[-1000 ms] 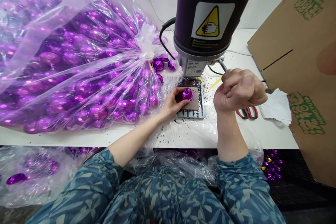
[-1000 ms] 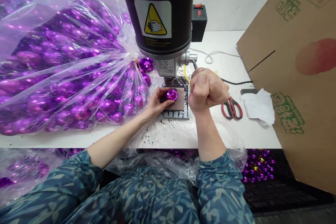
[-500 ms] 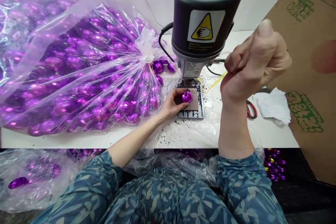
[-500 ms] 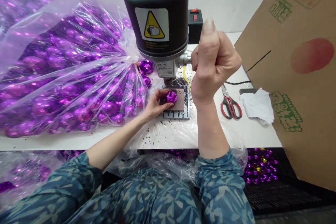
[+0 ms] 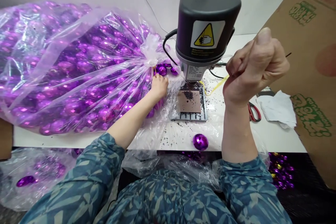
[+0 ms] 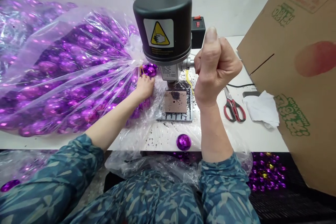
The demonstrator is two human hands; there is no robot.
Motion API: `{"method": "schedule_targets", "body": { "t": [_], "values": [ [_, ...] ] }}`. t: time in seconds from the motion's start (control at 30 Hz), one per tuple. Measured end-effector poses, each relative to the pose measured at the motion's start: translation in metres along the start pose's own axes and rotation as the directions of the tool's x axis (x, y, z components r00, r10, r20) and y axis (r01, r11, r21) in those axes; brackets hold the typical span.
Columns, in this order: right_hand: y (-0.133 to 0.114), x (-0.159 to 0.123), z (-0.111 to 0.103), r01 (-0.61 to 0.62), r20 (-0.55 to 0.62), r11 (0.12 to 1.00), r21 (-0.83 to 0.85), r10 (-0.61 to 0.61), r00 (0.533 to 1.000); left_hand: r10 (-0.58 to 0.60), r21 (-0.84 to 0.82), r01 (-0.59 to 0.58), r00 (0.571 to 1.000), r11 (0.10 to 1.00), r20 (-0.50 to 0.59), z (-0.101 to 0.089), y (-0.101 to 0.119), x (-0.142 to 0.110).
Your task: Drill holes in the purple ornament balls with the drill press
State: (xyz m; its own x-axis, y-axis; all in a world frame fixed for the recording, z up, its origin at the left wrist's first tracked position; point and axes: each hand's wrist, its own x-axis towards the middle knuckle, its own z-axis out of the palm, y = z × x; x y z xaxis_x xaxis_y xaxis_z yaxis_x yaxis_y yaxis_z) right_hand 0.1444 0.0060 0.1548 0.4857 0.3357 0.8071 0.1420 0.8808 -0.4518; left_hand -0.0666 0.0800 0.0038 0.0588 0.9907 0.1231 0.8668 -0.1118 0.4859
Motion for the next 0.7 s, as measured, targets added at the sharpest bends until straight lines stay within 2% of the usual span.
{"method": "schedule_targets", "body": {
  "t": [0.13,0.23,0.3,0.37,0.43,0.5,0.57,0.6,0.7],
  "values": [
    [-0.005,-0.002,-0.001,-0.008,0.017,0.999,-0.053,0.009,1.000,0.020,0.066,-0.022,0.999,0.998,0.041,0.005,-0.007,-0.001],
    [-0.005,-0.003,-0.001,-0.008,0.018,1.000,-0.017,0.008,1.000,0.017,0.030,-0.019,0.999,0.999,0.050,0.005,-0.010,-0.004],
    [-0.004,-0.002,-0.001,0.002,0.011,0.999,0.033,-0.002,1.000,0.014,-0.092,-0.011,1.000,0.996,0.024,0.003,-0.008,-0.005],
    [-0.004,-0.002,0.000,0.002,0.004,0.998,0.065,-0.002,1.000,0.029,-0.316,-0.035,0.999,0.948,-0.024,-0.002,-0.003,-0.008],
    [-0.005,-0.002,0.000,-0.008,0.004,0.996,0.084,0.007,1.000,0.021,-0.593,-0.042,0.999,0.804,-0.042,-0.006,0.006,-0.015],
    [-0.007,-0.002,-0.001,-0.023,0.011,0.994,0.105,0.022,1.000,-0.005,-0.805,0.034,0.999,0.593,0.038,-0.009,0.016,-0.026],
    [-0.009,-0.003,-0.002,-0.031,0.013,0.993,0.113,0.030,0.999,-0.015,-0.895,0.155,0.986,0.419,0.164,-0.009,0.025,-0.040],
    [-0.009,-0.003,-0.002,-0.037,0.015,0.994,0.104,0.036,0.999,-0.015,-0.909,0.209,0.976,0.361,0.219,-0.009,0.029,-0.046],
    [-0.009,-0.004,-0.002,-0.042,0.006,0.997,0.069,0.041,0.999,-0.027,-0.922,0.299,0.953,0.247,0.302,-0.005,0.033,-0.059]
  ]
}}
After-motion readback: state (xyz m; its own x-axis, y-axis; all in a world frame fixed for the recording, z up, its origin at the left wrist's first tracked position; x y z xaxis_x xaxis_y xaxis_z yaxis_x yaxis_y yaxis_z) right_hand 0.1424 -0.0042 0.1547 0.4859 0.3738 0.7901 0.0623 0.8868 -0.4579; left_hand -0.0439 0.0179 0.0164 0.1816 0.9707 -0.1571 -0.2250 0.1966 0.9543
